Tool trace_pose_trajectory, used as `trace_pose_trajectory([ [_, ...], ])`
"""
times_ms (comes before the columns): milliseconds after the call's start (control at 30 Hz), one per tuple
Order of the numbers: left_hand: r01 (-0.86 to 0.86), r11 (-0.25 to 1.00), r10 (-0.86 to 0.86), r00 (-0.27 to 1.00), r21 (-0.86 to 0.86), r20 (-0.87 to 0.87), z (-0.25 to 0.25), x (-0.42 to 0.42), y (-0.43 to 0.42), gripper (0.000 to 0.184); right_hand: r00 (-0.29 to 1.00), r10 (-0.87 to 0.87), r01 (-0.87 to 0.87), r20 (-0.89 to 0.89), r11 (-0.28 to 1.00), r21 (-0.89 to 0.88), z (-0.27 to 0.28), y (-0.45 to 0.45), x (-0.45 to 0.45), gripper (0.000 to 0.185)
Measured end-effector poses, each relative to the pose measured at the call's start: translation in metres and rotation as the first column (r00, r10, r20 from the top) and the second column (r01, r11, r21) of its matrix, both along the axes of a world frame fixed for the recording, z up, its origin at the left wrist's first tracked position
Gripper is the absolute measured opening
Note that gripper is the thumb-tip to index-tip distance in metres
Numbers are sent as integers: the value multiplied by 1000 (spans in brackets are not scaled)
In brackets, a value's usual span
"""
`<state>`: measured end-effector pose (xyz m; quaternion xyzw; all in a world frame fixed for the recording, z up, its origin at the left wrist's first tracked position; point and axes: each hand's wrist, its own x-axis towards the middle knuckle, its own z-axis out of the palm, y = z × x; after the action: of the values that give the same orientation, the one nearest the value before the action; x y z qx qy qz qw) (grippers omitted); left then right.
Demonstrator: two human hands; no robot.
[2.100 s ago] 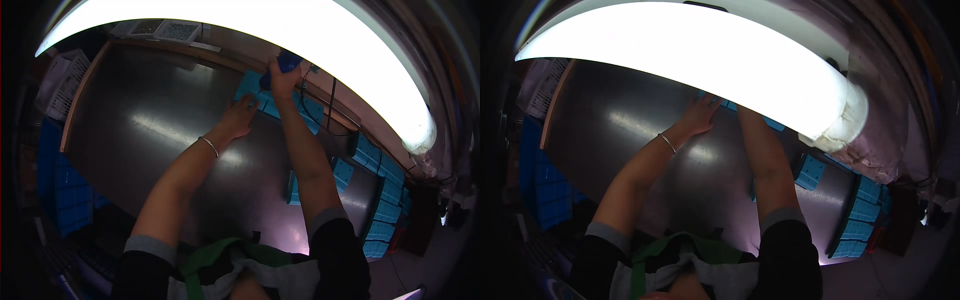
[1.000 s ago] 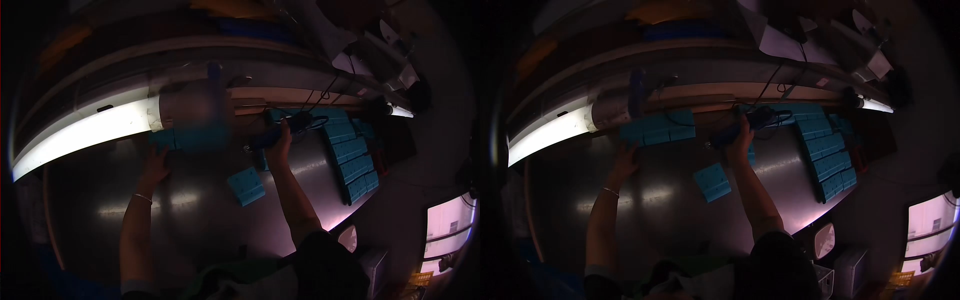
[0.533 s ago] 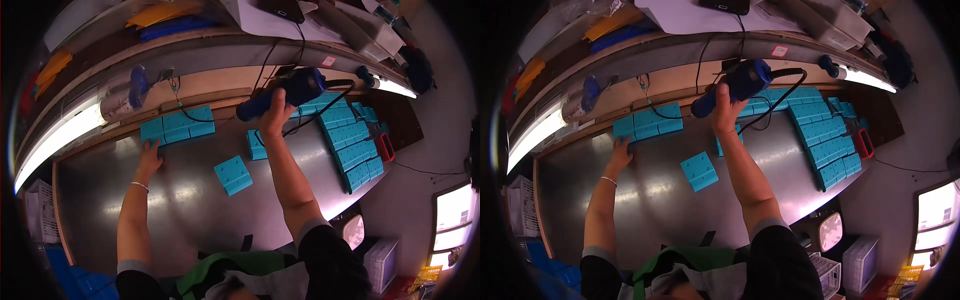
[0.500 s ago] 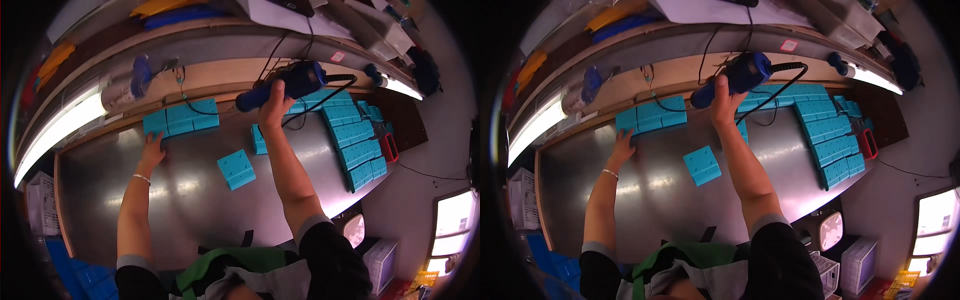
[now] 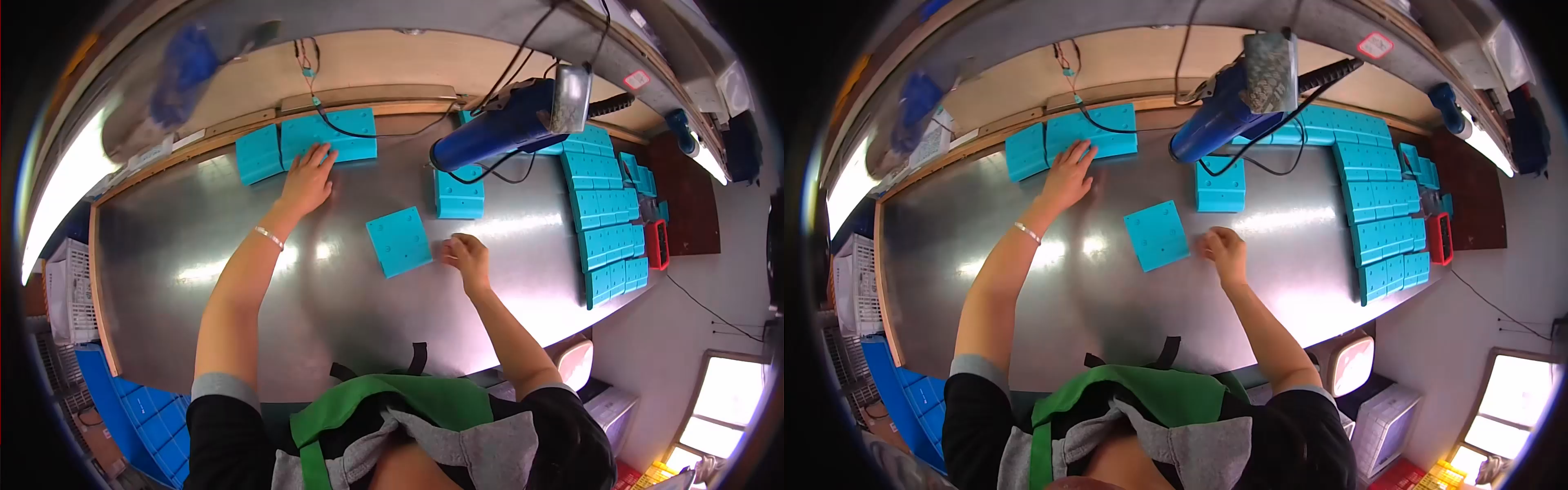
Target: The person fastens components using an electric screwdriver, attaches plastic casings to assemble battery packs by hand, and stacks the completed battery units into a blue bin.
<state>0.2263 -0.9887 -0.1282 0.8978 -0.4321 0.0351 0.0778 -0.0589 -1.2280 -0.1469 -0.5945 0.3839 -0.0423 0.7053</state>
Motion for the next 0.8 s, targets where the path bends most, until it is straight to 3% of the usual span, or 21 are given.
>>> trace_pose_trajectory([
  [67,2,997,-7,998,73,67,-10,12,-31,65,931,-360,345,55,921,182,-11,-14,-6,40],
  [100,-14,996,3,993,92,114,-16,20,-45,66,897,-433,397,87,877,271,-18,-24,-2,43],
  [167,-54,990,26,977,130,210,-28,31,-66,70,909,-378,298,175,885,359,-10,-32,20,48],
  [300,-56,971,4,977,233,215,-10,17,-85,68,855,-518,468,31,796,383,-18,-42,59,53],
  [333,-30,980,-18,971,197,238,-4,10,-85,69,848,-519,441,103,800,406,-17,-45,58,48],
  [433,91,964,-70,993,251,-93,37,-23,-60,71,912,-381,350,152,916,197,11,-54,34,35],
  [467,156,979,-148,987,135,-64,34,-30,-41,69,958,-271,265,96,961,74,29,-55,23,35],
  [500,82,986,-54,982,148,-183,43,-43,-27,66,987,-161,162,27,986,-46,46,-56,10,34],
  [567,-62,978,140,902,198,-409,68,-73,0,61,992,39,-72,-119,953,-295,60,-56,-6,40],
  [633,-71,990,127,819,120,-559,71,-103,37,57,955,183,-282,-236,809,-516,79,-43,-22,43],
  [700,-114,966,244,695,231,-676,80,-143,61,55,913,313,-404,-260,777,-483,81,-25,-38,47],
  [800,-270,962,195,546,49,-815,71,-207,73,63,889,399,-457,-225,798,-393,73,29,-50,49],
])
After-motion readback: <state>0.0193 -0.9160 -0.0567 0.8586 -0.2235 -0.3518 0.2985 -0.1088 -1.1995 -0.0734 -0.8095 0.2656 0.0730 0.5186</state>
